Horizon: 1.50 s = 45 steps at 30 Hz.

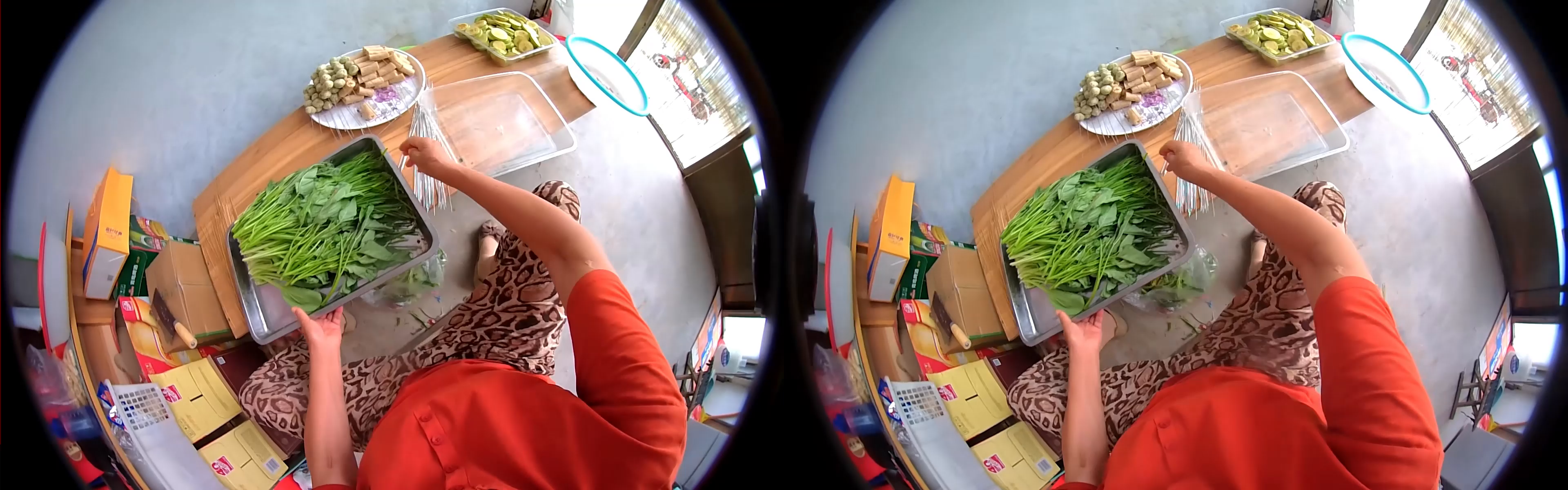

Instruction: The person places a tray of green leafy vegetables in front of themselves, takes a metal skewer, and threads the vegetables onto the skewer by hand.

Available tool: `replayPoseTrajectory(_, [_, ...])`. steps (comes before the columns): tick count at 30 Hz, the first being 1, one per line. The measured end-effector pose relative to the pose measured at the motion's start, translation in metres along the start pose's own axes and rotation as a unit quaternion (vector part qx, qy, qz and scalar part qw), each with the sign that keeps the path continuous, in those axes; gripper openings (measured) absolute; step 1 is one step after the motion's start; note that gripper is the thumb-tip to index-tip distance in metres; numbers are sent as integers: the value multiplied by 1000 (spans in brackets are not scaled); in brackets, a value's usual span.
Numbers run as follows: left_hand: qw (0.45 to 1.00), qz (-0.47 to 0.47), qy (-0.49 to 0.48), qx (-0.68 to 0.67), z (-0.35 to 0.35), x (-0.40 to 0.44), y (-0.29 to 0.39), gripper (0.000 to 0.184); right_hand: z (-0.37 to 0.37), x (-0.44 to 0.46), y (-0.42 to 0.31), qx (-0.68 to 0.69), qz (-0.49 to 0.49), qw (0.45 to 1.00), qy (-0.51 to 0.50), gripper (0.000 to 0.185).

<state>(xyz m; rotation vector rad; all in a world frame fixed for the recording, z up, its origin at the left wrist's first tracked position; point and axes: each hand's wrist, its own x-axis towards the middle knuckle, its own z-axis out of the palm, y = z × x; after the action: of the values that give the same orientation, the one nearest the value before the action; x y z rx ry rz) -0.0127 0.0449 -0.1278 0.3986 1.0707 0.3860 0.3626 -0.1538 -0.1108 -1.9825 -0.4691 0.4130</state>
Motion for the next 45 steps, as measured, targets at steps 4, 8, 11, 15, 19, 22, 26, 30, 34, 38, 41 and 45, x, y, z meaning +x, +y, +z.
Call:
replayPoseTrajectory(4, [1000,9,-16,-2,-4,-10,8,69,5,12,-5,-228,-61,972,0,34])
replayPoseTrajectory(8, [1000,17,-13,10,5,-24,10,70,13,21,3,-349,-123,928,-36,39])
replayPoseTrajectory(11, [1000,15,-4,3,20,-34,11,64,15,35,1,-382,-161,908,-57,42])
replayPoseTrajectory(15, [1000,27,-16,3,17,-33,8,63,30,50,1,-459,-132,875,-81,48])
replayPoseTrajectory(19, [999,21,-45,10,7,-29,10,68,36,60,5,-472,-145,866,-79,53])
replayPoseTrajectory(22, [999,18,-34,18,10,-39,9,67,29,62,4,-486,-151,853,-119,49])
replayPoseTrajectory(26, [999,15,-28,34,-17,-32,11,65,17,45,0,-498,-200,837,-110,32])
replayPoseTrajectory(30, [998,25,-39,33,-25,-29,9,66,2,34,6,-510,-263,810,-121,18])
replayPoseTrajectory(34, [997,30,-36,55,-22,-25,7,66,-9,22,10,-568,-292,759,-127,12])
replayPoseTrajectory(38, [997,23,-26,64,-20,-18,1,65,-18,9,17,-580,-280,755,-123,12])
replayPoseTrajectory(41, [997,13,-35,69,-18,-6,-7,65,-25,0,16,-598,-279,740,-128,13])
replayPoseTrajectory(45, [996,2,-52,69,-10,5,-15,66,-25,-15,5,-609,-263,736,-135,9])
